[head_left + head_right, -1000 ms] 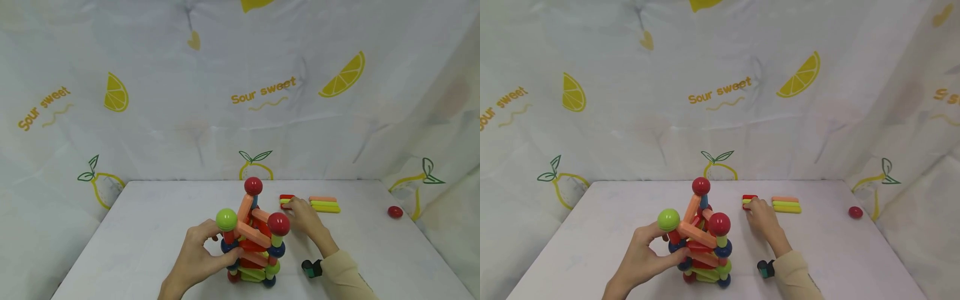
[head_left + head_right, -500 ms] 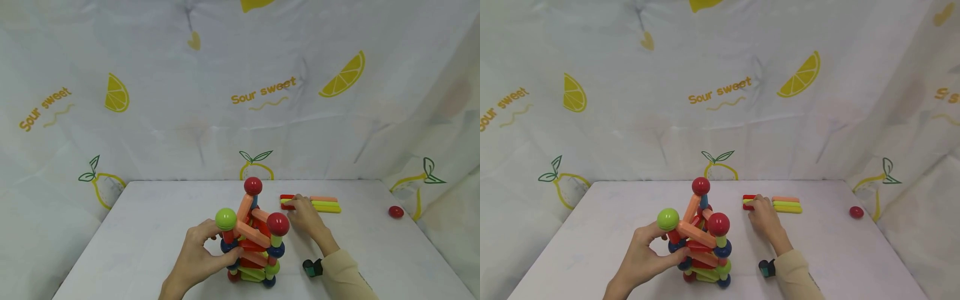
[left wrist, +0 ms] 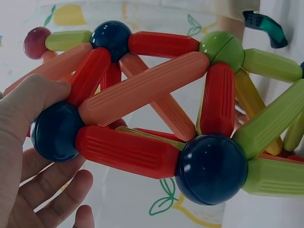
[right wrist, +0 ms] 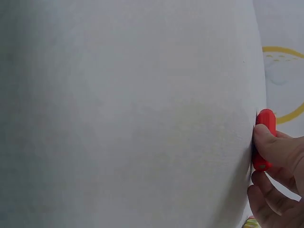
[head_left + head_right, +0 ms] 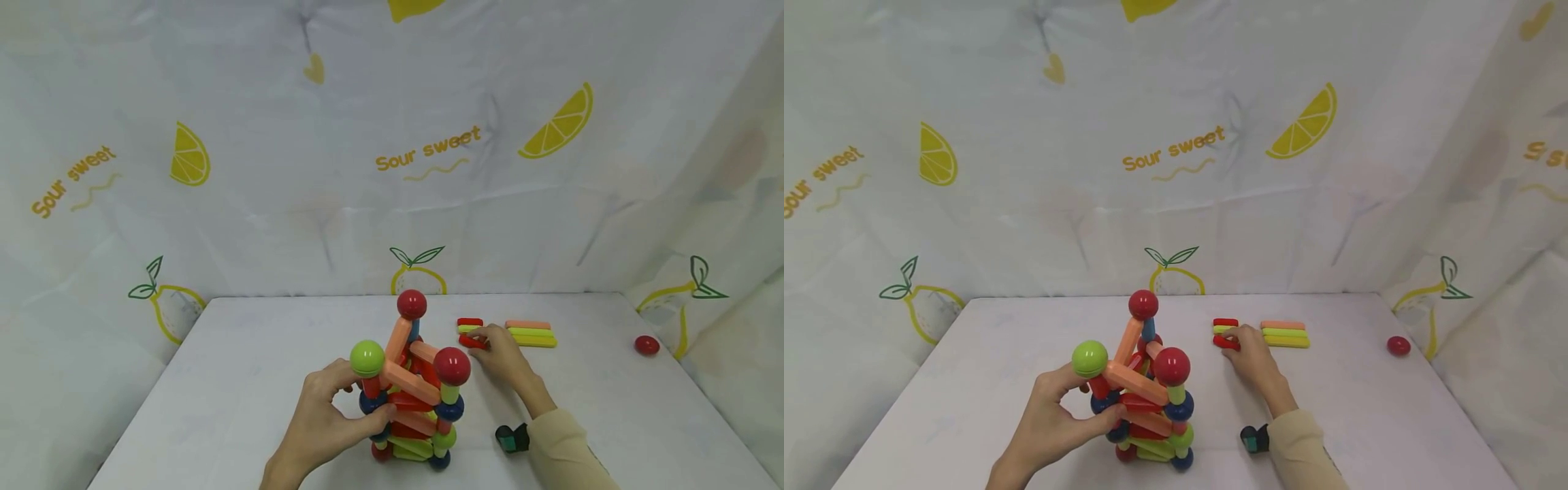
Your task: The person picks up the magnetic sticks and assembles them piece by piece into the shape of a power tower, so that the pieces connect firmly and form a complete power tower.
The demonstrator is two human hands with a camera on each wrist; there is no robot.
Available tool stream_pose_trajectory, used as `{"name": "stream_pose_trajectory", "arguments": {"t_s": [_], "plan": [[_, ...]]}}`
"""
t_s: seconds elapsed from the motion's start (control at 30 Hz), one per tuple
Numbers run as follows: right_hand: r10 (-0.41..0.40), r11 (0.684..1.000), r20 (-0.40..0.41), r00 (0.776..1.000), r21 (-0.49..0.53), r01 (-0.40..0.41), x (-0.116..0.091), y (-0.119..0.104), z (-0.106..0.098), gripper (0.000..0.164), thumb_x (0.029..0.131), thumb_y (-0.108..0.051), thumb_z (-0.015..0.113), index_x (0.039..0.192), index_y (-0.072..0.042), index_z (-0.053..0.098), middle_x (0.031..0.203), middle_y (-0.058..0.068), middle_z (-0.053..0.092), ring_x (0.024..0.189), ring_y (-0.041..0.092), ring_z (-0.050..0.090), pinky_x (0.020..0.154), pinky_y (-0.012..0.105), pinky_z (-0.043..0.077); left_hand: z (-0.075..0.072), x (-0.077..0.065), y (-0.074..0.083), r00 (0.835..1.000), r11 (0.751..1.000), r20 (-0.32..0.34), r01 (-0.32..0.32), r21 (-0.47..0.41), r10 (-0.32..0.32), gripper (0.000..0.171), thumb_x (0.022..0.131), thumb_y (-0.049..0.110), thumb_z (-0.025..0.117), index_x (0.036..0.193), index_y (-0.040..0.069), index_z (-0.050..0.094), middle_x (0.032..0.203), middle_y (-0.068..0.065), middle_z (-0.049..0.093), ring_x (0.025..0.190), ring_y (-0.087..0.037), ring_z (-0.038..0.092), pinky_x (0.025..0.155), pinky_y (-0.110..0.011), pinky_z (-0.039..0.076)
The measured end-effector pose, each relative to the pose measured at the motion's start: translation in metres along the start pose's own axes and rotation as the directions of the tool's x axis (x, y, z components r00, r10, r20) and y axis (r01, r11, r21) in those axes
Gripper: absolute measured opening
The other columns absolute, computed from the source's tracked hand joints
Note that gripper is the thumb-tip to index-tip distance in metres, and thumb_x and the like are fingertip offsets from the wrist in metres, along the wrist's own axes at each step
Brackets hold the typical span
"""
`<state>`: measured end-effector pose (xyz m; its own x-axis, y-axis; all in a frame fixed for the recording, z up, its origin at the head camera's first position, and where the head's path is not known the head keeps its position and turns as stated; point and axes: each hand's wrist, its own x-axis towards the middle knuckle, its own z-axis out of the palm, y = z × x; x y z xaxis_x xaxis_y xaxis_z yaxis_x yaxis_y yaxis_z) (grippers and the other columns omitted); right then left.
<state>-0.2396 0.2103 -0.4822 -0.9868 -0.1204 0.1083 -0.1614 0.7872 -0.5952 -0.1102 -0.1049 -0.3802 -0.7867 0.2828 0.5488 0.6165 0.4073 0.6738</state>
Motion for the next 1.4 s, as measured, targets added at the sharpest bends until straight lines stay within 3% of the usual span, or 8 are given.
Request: {"name": "stream_pose_trajectory", "arguments": {"t_s": [0.2,0.37,0.47,0.67,0.8,1.0,1.2,1.4], "plan": [[-0.012,1.0,-0.013,1.0,0.002,0.012,-0.004,-0.009,-0.011,0.03,0.088,-0.002,0.077,0.117,0.002,0.073,0.102,0.016,0.07,0.096,0.027,0.063,0.088,0.047,0.06,0.001,0.0,-0.002,1.0,1.0,0.003,-0.004,-0.012,0.004,0.045,0.076,0.017,0.09,0.115,0.031,0.071,0.099,0.015,0.076,0.087,-0.003,0.063,0.071,-0.025,0.051],[-0.124,0.989,-0.111,0.986,0.062,0.132,-0.006,-0.039,-0.039,0.03,0.088,-0.001,0.076,0.117,0.004,0.072,0.102,0.02,0.069,0.093,0.033,0.067,0.085,0.05,0.062,0.001,0.0,-0.003,1.0,1.0,-0.003,-0.013,-0.017,0.013,0.043,0.078,0.017,0.089,0.115,0.03,0.071,0.097,0.014,0.077,0.086,-0.003,0.063,0.07,-0.025,0.05],[-0.221,0.965,-0.201,0.954,0.099,0.244,-0.01,-0.064,-0.061,0.03,0.088,0.0,0.076,0.118,0.003,0.073,0.102,0.019,0.07,0.092,0.033,0.069,0.083,0.049,0.062,0.001,0.0,-0.003,1.0,1.0,-0.005,-0.009,-0.018,0.009,0.043,0.078,0.018,0.089,0.115,0.03,0.071,0.098,0.014,0.077,0.087,-0.003,0.063,0.07,-0.026,0.051],[-0.374,0.892,-0.333,0.866,0.125,0.434,-0.028,-0.119,-0.101,0.029,0.086,-0.003,0.079,0.116,-0.005,0.076,0.101,0.007,0.07,0.089,0.018,0.069,0.082,0.018,0.057,0.001,0.0,-0.003,1.0,1.0,-0.014,-0.014,-0.016,0.014,0.044,0.077,0.018,0.09,0.115,0.03,0.071,0.099,0.013,0.077,0.089,-0.004,0.065,0.071,-0.025,0.051],[-0.446,0.819,-0.371,0.815,0.197,0.538,-0.047,-0.152,-0.116,0.03,0.084,0.002,0.078,0.113,-0.006,0.077,0.1,0.003,0.07,0.088,0.009,0.063,0.083,0.012,0.054,0.001,0.0,-0.003,1.0,1.0,-0.019,-0.023,-0.015,0.023,0.044,0.077,0.018,0.09,0.116,0.029,0.071,0.099,0.012,0.077,0.089,-0.004,0.066,0.07,-0.027,0.052],[-0.534,0.712,-0.332,0.777,0.32,0.626,-0.074,-0.184,-0.126,0.033,0.08,0.009,0.078,0.11,-0.005,0.077,0.102,0.0,0.069,0.092,0.01,0.062,0.079,0.02,0.059,0.001,0.0,-0.003,1.0,1.0,-0.017,-0.021,-0.018,0.021,0.044,0.078,0.019,0.089,0.117,0.028,0.071,0.099,0.012,0.077,0.089,-0.004,0.066,0.07,-0.025,0.051],[-0.586,0.698,-0.284,0.759,0.299,0.651,-0.089,-0.197,-0.12,0.036,0.081,0.003,0.081,0.112,-0.016,0.078,0.099,-0.007,0.068,0.09,0.006,0.062,0.074,0.022,0.055,0.001,-0.001,-0.002,1.0,1.0,-0.009,0.001,-0.007,-0.001,0.045,0.078,0.019,0.089,0.117,0.029,0.071,0.1,0.013,0.077,0.09,-0.004,0.066,0.071,-0.028,0.053],[-0.625,0.687,-0.246,0.741,0.279,0.671,-0.093,-0.199,-0.112,0.037,0.082,0.001,0.081,0.115,-0.016,0.078,0.1,-0.009,0.066,0.093,0.005,0.06,0.077,0.021,0.054,0.001,-0.001,-0.003,1.0,1.0,-0.009,-0.016,-0.002,0.016,0.044,0.078,0.018,0.089,0.117,0.029,0.071,0.101,0.012,0.077,0.091,-0.005,0.066,0.07,-0.027,0.053]]}}
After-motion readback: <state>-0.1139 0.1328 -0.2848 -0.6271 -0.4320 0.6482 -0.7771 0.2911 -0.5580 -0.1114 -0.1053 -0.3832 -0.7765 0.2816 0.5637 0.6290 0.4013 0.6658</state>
